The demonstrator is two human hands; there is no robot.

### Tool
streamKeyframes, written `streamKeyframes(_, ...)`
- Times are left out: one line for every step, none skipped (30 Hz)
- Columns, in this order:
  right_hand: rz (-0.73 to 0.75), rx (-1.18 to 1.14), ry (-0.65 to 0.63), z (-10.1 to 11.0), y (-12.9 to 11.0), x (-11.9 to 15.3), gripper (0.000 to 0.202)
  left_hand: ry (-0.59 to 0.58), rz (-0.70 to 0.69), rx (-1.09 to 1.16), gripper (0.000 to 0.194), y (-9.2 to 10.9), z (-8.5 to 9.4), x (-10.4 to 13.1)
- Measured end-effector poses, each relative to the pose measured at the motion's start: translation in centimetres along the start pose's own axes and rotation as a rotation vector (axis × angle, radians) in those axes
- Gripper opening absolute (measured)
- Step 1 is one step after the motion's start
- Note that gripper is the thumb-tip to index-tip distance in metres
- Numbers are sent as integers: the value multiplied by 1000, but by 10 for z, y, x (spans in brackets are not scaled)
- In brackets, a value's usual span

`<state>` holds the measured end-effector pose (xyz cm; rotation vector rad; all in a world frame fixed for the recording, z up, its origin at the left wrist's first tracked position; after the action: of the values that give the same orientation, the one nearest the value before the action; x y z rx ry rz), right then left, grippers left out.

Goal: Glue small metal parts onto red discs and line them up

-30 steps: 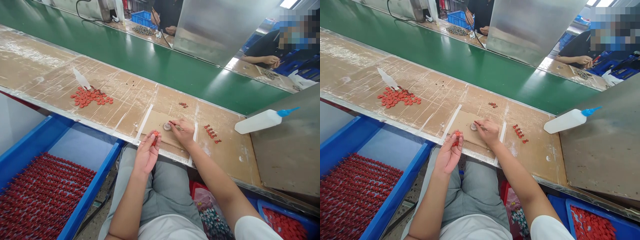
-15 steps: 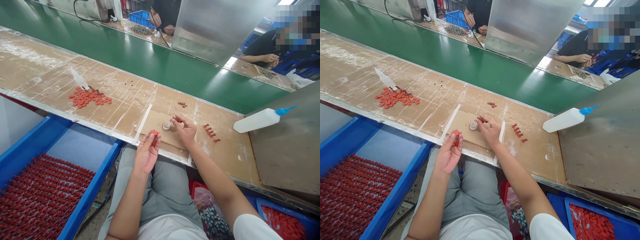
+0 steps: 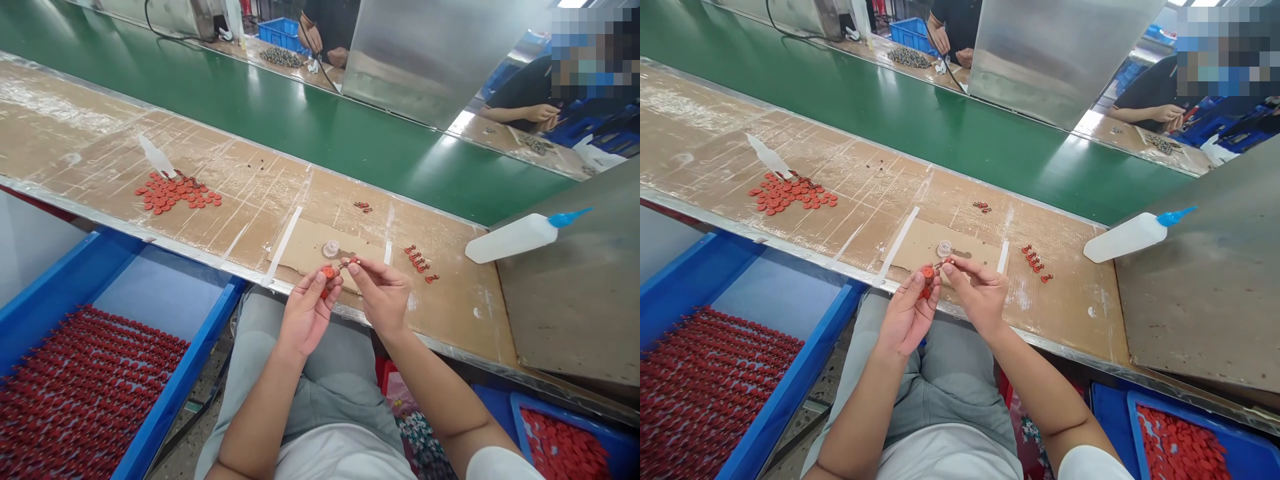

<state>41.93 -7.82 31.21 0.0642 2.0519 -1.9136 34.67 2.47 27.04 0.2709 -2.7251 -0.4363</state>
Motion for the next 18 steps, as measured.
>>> streamKeyframes(9,15,-7,-1,-1,3,20,-5,-2,1,18,0,0,0)
streamKeyframes(23,29,-13,-1,-2,6,21,-12,-5,1,18,0,-1,0)
streamKeyframes(39,43,-17,-1,-2,7,21,-18,-11,0,17,0,-1,0)
streamKeyframes(58,56,-19,-1,-3,9,22,-21,-20,-2,17,0,-1,1)
streamKeyframes(81,67,-19,-1,-4,10,23,-20,-29,-5,17,1,-2,1)
streamKeyframes(106,79,-22,-1,-5,10,23,-18,-38,-9,17,2,-2,1)
streamKeyframes(133,90,-29,-2,-6,11,24,-15,-47,-14,17,3,-2,2)
streamKeyframes(157,102,-36,-2,-8,12,25,-12,-55,-18,17,4,-2,3)
streamKeyframes(179,113,-40,-3,-9,12,25,-9,-64,-22,16,4,-3,3)
streamKeyframes(197,121,-44,-4,-10,12,25,-8,-71,-27,16,5,-3,4)
streamKeyframes(212,128,-46,-4,-11,13,25,-7,-77,-30,15,5,-3,4)
streamKeyframes(223,134,-49,-5,-12,13,24,-6,-83,-33,15,6,-4,4)
streamKeyframes(233,136,-52,-5,-13,13,24,-4,-87,-35,15,6,-4,4)
streamKeyframes(243,135,-54,-6,-14,13,25,-2,-89,-38,15,6,-3,4)
streamKeyframes(249,135,-57,-6,-14,13,25,-1,-91,-41,15,6,-3,4)
streamKeyframes(254,136,-59,-6,-14,13,26,1,-92,-46,16,6,-3,4)
streamKeyframes(257,141,-60,-7,-14,13,27,5,-93,-51,16,6,-2,3)
streamKeyframes(258,150,-58,-7,-14,13,27,9,-95,-55,16,6,-2,3)
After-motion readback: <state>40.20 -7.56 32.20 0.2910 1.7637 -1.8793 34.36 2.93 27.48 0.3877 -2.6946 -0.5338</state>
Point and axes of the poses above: each hand's wrist, its own x-axis away from the middle knuckle, its own z-axis out of the back of the hand, y = z × x, the point moved 6 cm from there along -x, towards the middle knuckle, and after that the axes turned 4 degrees about x, right-handed, at the moved point
